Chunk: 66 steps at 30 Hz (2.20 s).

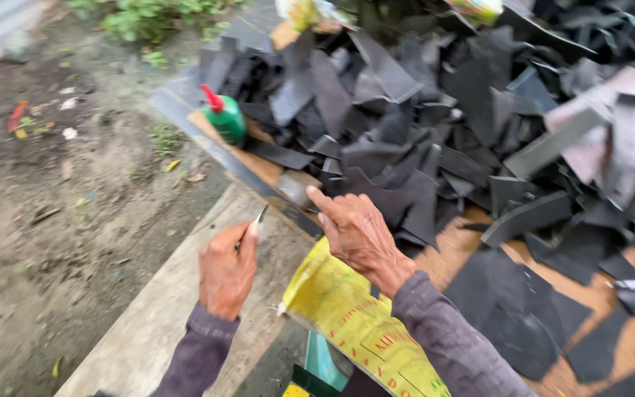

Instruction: The person marks a leather piece using a template and a pen, then cuts the marked shapes with shears and uses a small hammer to flatten the edges of the resulting scraps.

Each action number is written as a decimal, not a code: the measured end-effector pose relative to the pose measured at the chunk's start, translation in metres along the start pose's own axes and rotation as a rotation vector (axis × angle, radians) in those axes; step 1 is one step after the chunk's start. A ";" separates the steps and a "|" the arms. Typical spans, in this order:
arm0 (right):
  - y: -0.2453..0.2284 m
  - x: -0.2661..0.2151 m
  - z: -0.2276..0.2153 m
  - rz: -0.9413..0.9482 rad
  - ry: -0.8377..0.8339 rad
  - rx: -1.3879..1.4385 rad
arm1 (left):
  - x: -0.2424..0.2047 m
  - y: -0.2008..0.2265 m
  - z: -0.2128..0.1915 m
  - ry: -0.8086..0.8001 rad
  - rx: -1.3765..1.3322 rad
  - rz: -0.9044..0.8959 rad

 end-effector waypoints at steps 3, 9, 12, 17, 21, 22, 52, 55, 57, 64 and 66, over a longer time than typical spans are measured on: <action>-0.004 -0.046 -0.052 0.060 0.164 0.060 | -0.040 0.028 0.005 -0.028 -0.041 0.108; -0.015 -0.160 -0.130 0.349 0.307 -0.089 | -0.134 0.099 0.102 -0.680 -0.537 -0.197; -0.022 -0.200 -0.139 0.400 0.334 -0.127 | -0.135 0.118 0.119 -0.694 -0.469 -0.056; -0.019 -0.247 -0.141 0.444 0.350 -0.124 | -0.133 0.127 0.105 -0.485 -0.330 0.203; -0.019 -0.276 -0.148 0.465 0.383 -0.142 | -0.139 0.127 0.089 -0.427 -0.212 0.268; -0.018 -0.281 -0.148 0.468 0.389 -0.135 | -0.141 0.131 0.084 -0.355 -0.182 0.346; -0.012 -0.370 -0.190 0.542 0.512 -0.153 | -0.143 0.178 0.092 -0.109 0.070 0.591; -0.012 -0.381 -0.197 0.539 0.550 -0.157 | -0.126 0.206 0.123 -0.034 0.149 0.681; -0.009 -0.391 -0.202 0.565 0.570 -0.177 | -0.121 0.219 0.136 0.007 0.170 0.742; 0.009 -0.433 -0.227 0.684 0.690 -0.252 | -0.112 0.235 0.157 -0.047 0.158 0.759; 0.019 -0.446 -0.238 0.724 0.741 -0.289 | -0.115 0.240 0.153 -0.035 0.169 0.762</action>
Point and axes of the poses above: each hand's wrist, its own x-axis towards the middle knuckle, its own z-axis out of the palm, y = z × x, the point moved 6 cm from there along x, towards the middle knuckle, and after that the axes turned 12 degrees about x, right-handed, at the moved point
